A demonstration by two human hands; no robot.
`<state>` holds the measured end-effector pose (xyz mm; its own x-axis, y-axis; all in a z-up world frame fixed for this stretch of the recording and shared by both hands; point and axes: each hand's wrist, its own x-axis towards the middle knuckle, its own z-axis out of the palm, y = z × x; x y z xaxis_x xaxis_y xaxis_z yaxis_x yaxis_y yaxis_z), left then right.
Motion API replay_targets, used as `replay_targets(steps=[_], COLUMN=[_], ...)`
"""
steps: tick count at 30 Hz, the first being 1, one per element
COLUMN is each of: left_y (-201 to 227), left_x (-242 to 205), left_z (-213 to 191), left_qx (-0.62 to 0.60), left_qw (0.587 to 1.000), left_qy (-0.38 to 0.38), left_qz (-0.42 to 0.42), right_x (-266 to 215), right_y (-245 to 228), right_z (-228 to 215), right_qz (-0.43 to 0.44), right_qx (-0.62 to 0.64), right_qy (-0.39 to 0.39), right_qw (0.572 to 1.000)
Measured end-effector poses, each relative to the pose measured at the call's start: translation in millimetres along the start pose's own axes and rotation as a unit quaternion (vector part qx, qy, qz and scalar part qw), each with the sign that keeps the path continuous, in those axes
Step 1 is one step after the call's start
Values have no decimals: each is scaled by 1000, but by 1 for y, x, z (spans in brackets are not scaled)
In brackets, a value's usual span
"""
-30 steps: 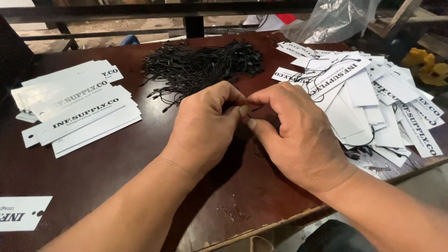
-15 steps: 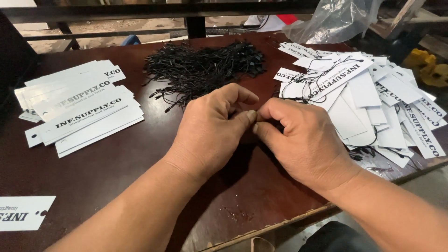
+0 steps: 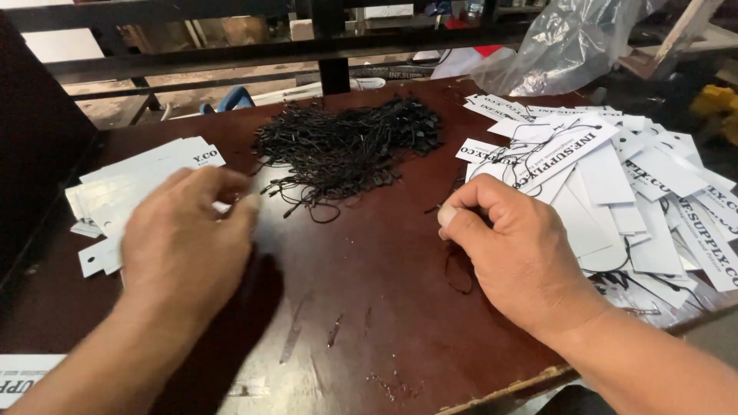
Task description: Manually attaching plastic loop fasteners to paper tags by threading them through pre-punched holes.
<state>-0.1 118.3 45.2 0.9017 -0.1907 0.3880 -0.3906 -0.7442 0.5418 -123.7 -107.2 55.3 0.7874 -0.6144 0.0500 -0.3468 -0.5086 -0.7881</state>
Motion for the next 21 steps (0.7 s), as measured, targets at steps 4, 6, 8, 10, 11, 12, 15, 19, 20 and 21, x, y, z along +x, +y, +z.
replay_targets(steps=[4,6,8,10,11,12,15,19,20,21], left_y=[-68,-85,-87,-90,-92,-98,-121,-130,-121,-120], left_x=[3,3,-1,4,5,6,6,-2,0,0], left_z=[-21,-25,-28,-27,-26,-24,-17,-17,-21,-23], left_qx=[292,361,390,370,352,352,378,318,259,260], left_qw=[952,928,909,914,917,917,915,939,953,953], left_qy=[9,26,-20,-22,-24,-26,17,99,94,94], left_qz=[-95,-90,-147,-166,-183,-184,-139,-83,-123,-123], right_x=[3,3,4,5,4,4,4,2,2,2], right_y=[3,4,7,6,6,6,4,3,2,2], right_z=[0,-1,0,0,0,0,0,1,1,1], right_qz=[-7,-7,-15,-9,-4,-3,5,9,8,8], right_qx=[-24,-44,-45,-51,-54,-55,-42,-56,-60,-59], right_qy=[-21,-30,-46,-47,-48,-49,-47,-34,-27,-28], right_qw=[999,999,998,998,997,997,998,998,998,998])
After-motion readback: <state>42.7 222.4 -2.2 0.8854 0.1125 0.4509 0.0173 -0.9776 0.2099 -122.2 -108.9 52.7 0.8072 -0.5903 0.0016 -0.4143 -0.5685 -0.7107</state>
